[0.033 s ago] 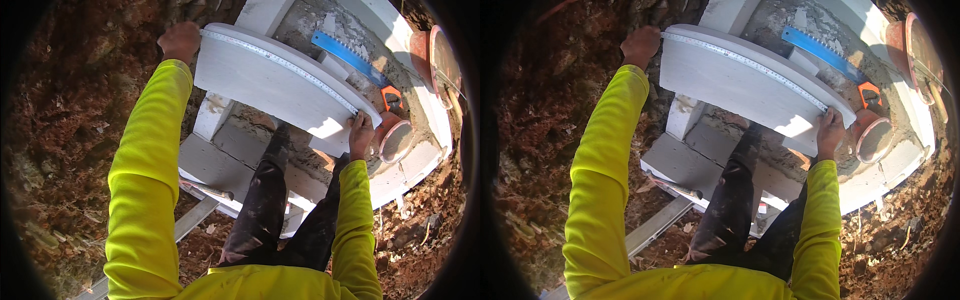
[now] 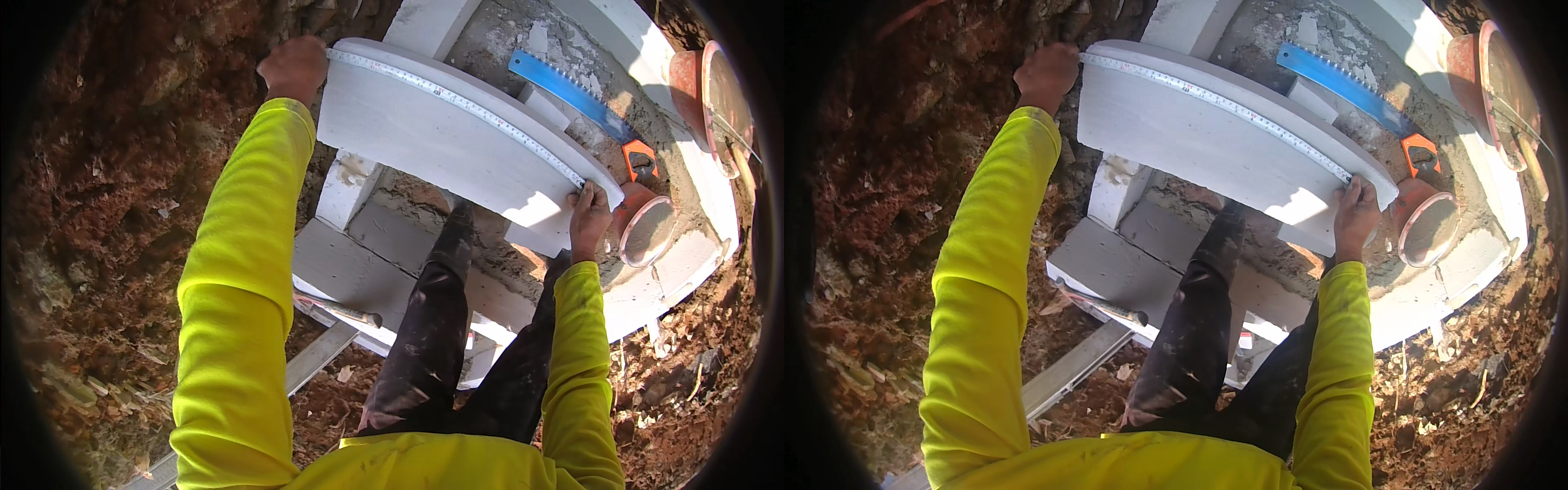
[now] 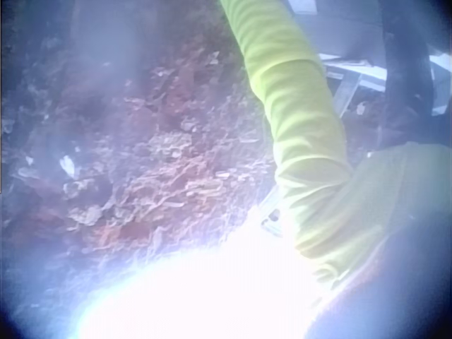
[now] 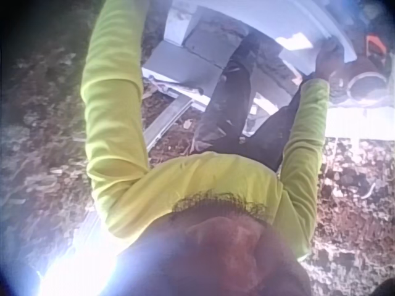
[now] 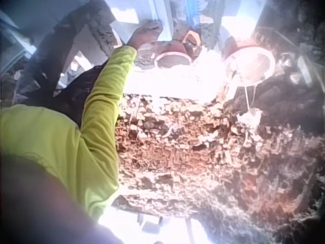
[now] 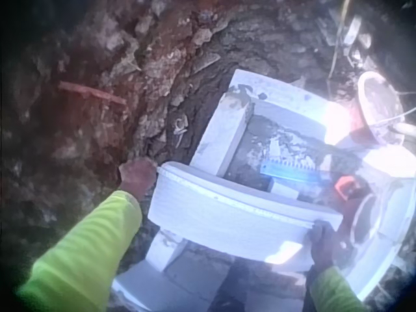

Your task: The person measures and cuts white aerated concrete blocks using a hand saw and a metal ruler. They apply mortar to the blocks and place them into a foundation trench, adjusting the position with a hammer and trowel to ensure alignment.

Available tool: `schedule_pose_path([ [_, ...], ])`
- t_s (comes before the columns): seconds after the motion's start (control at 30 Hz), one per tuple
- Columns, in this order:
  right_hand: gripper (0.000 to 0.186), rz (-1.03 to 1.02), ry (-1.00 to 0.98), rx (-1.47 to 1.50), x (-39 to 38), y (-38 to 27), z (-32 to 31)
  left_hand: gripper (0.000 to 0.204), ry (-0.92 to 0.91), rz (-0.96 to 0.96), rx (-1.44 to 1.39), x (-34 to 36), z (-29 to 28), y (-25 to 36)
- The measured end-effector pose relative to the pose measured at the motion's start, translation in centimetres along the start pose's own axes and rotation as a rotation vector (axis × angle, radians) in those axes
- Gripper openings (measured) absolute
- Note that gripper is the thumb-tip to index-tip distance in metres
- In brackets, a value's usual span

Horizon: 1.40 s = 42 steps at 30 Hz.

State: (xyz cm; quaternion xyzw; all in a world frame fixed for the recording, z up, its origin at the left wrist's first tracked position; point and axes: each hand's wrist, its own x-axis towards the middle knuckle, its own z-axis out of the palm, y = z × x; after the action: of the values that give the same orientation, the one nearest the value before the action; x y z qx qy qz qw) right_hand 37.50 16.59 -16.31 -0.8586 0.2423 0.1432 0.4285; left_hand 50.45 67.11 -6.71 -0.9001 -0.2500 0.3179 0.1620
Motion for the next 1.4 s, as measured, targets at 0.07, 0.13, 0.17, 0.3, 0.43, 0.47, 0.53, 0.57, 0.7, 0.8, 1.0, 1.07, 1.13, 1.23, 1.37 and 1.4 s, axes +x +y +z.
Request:
schedule_pose_path([
  [0.07, 0.023, -0.001, 0.017, 0.044, 0.0, 0.0, 0.1, 0.033, 0.002, -0.026, 0.001, 0.0, 0.1, 0.1],
  [0.13, 0.022, -0.018, 0.048, 0.115, 0.0, 0.2, 0.4, 0.033, 0.001, -0.038, -0.004, 0.0, 0.2, 0.4],
  [0.17, 0.022, -0.002, 0.063, 0.127, 0.0, 0.3, 0.4, 0.033, -0.002, -0.04, -0.008, 0.0, 0.2, 0.4],
  [0.3, 0.021, 0.076, 0.084, 0.137, 0.1, -0.7, 0.5, 0.038, -0.028, 0.017, -0.004, -0.9, -0.5, 0.5],
  [0.43, 0.02, 0.096, 0.037, 0.242, 0.3, 0.4, 0.4, 0.036, -0.034, 0.029, 0.017, -1.1, -0.9, 0.5],
  [0.47, 0.019, 0.101, 0.051, 0.268, 0.2, 0.9, 0.6, 0.035, -0.03, 0.039, 0.021, -1.2, -1.1, 0.4],
  [0.53, 0.017, 0.111, 0.078, 0.319, -0.3, 1.0, 1.1, 0.034, -0.028, 0.048, 0.026, -1.2, -1.0, 0.4],
  [0.57, 0.015, 0.104, 0.074, 0.333, -0.4, 1.0, 1.2, 0.034, -0.028, 0.049, 0.028, -1.1, -0.9, 0.4],
  [0.7, 0.011, 0.088, 0.068, 0.38, -1.1, 1.0, 1.2, 0.034, -0.009, 0.011, 0.036, -1.0, -0.5, 0.3],
  [0.8, 0.011, 0.065, 0.079, 0.388, -0.7, 1.5, 1.4, 0.034, -0.003, 0.032, 0.044, -0.9, -0.6, 0.1],
  [1.0, 0.013, 0.083, 0.087, 0.352, -0.5, 1.0, 1.3, 0.035, -0.016, 0.038, 0.077, -1.1, -0.8, 0.6],
  [1.07, 0.014, 0.089, 0.083, 0.349, -0.4, 1.2, 1.4, 0.034, -0.017, 0.042, 0.083, -1.1, -0.9, 0.6],
  [1.13, 0.013, 0.072, 0.076, 0.342, -0.3, 1.4, 1.4, 0.034, -0.01, 0.047, 0.088, -1.1, -0.8, 0.5],
  [1.23, 0.012, 0.047, 0.083, 0.364, -0.4, 1.7, 1.6, 0.033, 0.011, 0.066, 0.08, -0.9, -0.6, 0.3],
  [1.37, 0.011, 0.026, 0.099, 0.428, -0.6, 1.8, 1.9, 0.032, 0.033, 0.071, 0.068, -0.7, -0.3, 0.2],
  [1.4, 0.011, 0.041, 0.104, 0.435, -0.6, 1.8, 1.9, 0.032, 0.025, 0.071, 0.062, -0.7, -0.4, 0.2],
])
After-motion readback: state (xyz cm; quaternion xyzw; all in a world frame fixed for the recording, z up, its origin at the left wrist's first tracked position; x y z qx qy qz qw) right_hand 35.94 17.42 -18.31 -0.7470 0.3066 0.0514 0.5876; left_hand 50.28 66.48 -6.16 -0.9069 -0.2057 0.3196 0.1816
